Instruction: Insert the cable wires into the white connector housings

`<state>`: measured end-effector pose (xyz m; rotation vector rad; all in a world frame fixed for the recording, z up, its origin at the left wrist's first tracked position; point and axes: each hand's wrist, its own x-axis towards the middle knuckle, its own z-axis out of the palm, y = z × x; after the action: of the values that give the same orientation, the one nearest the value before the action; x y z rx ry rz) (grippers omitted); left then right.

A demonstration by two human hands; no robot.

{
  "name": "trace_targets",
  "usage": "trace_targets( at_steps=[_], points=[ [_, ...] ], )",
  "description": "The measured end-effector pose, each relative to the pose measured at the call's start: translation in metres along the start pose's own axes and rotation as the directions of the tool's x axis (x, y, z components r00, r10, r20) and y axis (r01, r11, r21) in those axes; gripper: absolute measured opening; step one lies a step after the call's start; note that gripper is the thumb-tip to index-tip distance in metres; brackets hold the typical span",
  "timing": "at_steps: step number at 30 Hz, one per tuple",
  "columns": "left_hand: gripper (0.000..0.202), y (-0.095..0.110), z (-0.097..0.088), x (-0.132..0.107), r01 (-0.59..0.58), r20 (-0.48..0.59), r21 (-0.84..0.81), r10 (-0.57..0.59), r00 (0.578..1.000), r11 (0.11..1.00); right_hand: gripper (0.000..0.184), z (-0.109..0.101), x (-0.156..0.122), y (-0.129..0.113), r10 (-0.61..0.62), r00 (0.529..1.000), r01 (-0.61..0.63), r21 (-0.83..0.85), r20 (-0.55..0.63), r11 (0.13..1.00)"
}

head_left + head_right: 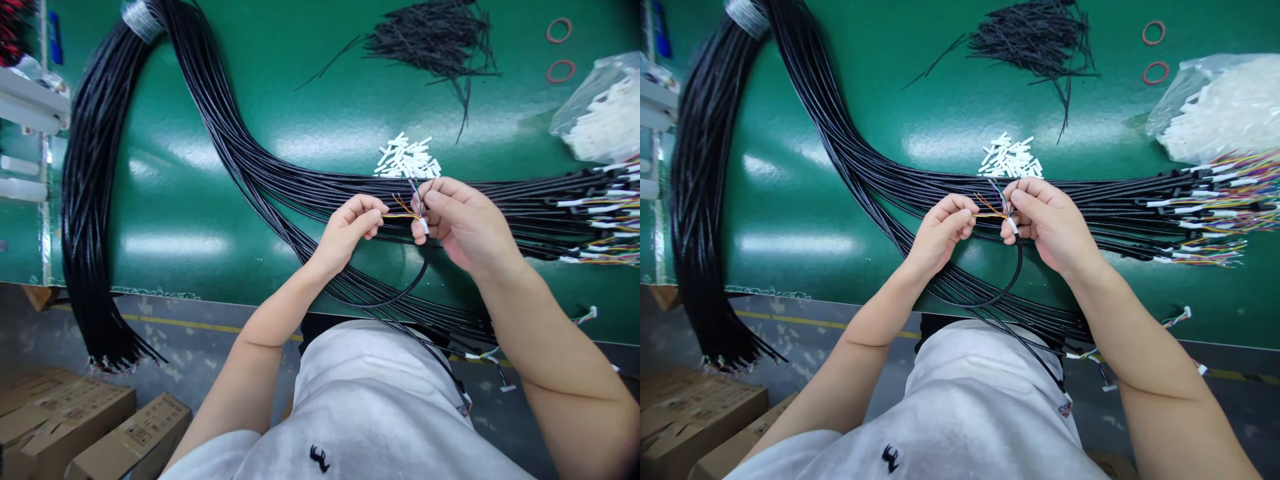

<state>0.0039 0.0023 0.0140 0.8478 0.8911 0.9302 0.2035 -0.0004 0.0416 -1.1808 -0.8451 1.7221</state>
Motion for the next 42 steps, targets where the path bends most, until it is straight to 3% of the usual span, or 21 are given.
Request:
trace_targets(
  at_steps=[7, 12, 18, 21, 24, 27, 31, 34, 42],
  points=[
    [0.038, -0.004, 0.001, 0.002, -0.016, 0.012, -0.003, 0.016, 1.0, 1.0, 0.033, 0.002, -0.002, -0.001, 0.066, 0.998, -0.067, 0.106, 0.008, 0.992],
    [0.039, -0.004, -0.001, 0.002, -0.076, 0.057, 0.06, 0.073, 0.996, 0.995, 0.044, 0.003, -0.004, -0.004, 0.156, 0.979, -0.162, 0.031, 0.128, 0.986],
    [0.044, 0.0, 0.0, -0.001, -0.174, 0.09, 0.181, 0.16, 0.983, 0.968, 0.043, 0.001, -0.004, -0.003, 0.171, 0.972, -0.165, -0.051, 0.16, 0.985],
    [0.049, 0.0, 0.002, -0.001, -0.158, 0.035, 0.202, 0.154, 0.987, 0.967, 0.033, 0.001, -0.006, 0.001, 0.083, 0.989, -0.068, -0.121, 0.12, 0.99],
    [0.053, -0.002, 0.003, -0.001, -0.103, 0.02, 0.196, 0.101, 0.995, 0.975, 0.018, 0.005, -0.008, 0.007, -0.104, 0.993, 0.118, -0.386, 0.056, 0.915],
    [0.052, -0.003, 0.002, -0.001, -0.029, 0.06, 0.14, 0.02, 0.998, 0.99, 0.008, 0.01, -0.01, 0.011, -0.351, 0.936, 0.293, -0.628, 0.034, 0.721],
    [0.044, -0.004, -0.001, -0.001, 0.112, 0.133, -0.053, -0.104, 0.986, 0.992, 0.012, 0.011, -0.011, 0.017, -0.544, 0.837, 0.438, -0.67, 0.06, 0.599],
    [0.046, -0.003, -0.003, 0.0, 0.17, 0.147, -0.14, -0.149, 0.978, 0.976, 0.013, 0.009, -0.011, 0.02, -0.624, 0.777, 0.5, -0.688, 0.088, 0.526],
    [0.045, -0.003, -0.001, -0.002, 0.162, 0.134, -0.109, -0.147, 0.98, 0.981, 0.015, 0.009, -0.01, 0.024, -0.682, 0.715, 0.526, -0.763, 0.156, 0.377]
  ],
)
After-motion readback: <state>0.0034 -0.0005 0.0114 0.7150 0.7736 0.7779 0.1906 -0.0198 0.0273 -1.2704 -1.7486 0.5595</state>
